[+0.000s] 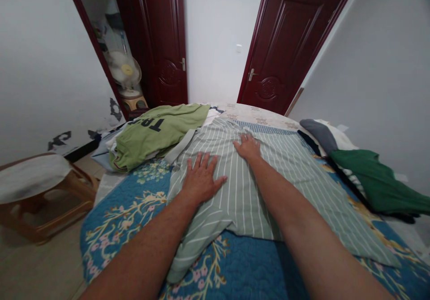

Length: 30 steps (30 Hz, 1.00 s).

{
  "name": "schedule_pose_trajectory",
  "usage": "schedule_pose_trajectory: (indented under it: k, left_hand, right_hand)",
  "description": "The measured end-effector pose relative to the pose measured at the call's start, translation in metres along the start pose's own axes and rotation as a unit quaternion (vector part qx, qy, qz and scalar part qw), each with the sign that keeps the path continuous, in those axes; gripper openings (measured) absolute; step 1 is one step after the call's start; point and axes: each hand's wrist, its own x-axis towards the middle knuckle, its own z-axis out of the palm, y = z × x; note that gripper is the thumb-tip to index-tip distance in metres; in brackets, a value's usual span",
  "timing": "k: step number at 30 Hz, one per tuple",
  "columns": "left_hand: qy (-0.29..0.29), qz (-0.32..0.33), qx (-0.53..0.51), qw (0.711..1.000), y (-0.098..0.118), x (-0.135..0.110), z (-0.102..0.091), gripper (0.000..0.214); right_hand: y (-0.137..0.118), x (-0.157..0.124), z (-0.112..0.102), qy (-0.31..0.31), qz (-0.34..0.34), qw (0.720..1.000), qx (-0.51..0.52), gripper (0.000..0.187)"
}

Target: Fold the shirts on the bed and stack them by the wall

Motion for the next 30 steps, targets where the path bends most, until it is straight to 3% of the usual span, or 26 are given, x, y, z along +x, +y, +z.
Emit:
schedule_pose_trajectory:
  k: [4, 11, 19, 23, 30]
  left_hand:
    - [-0.008, -0.045, 0.009, 0.999, -0.001, 0.004, 0.002, 0.085]
    - [0.01, -0.056, 0.007, 0.998, -0.003, 0.005, 0.005, 0.082]
    - [0.028, -0.116, -0.008, 0.993, 0.005, 0.003, -0.001, 0.1]
    - [0.025, -0.127, -0.012, 0.991, 0.007, 0.002, -0.004, 0.093]
    - [0.034, -0.126, -0.012, 0.991, 0.005, 0.002, 0.001, 0.072]
  right_hand:
    - [-0.001, -0.01, -0.005, 0.131, -0.067, 0.989, 0.028, 0.061]
    - [-0.005, -0.048, -0.012, 0.044, -0.219, 0.972, 0.076, 0.044]
    - [-0.03, -0.113, -0.002, 0.018, -0.401, 0.908, 0.116, 0.042]
    - [-0.041, -0.116, 0.001, -0.006, -0.425, 0.897, 0.126, 0.045]
    - [-0.048, -0.096, 0.005, -0.013, -0.428, 0.898, 0.104, 0.049]
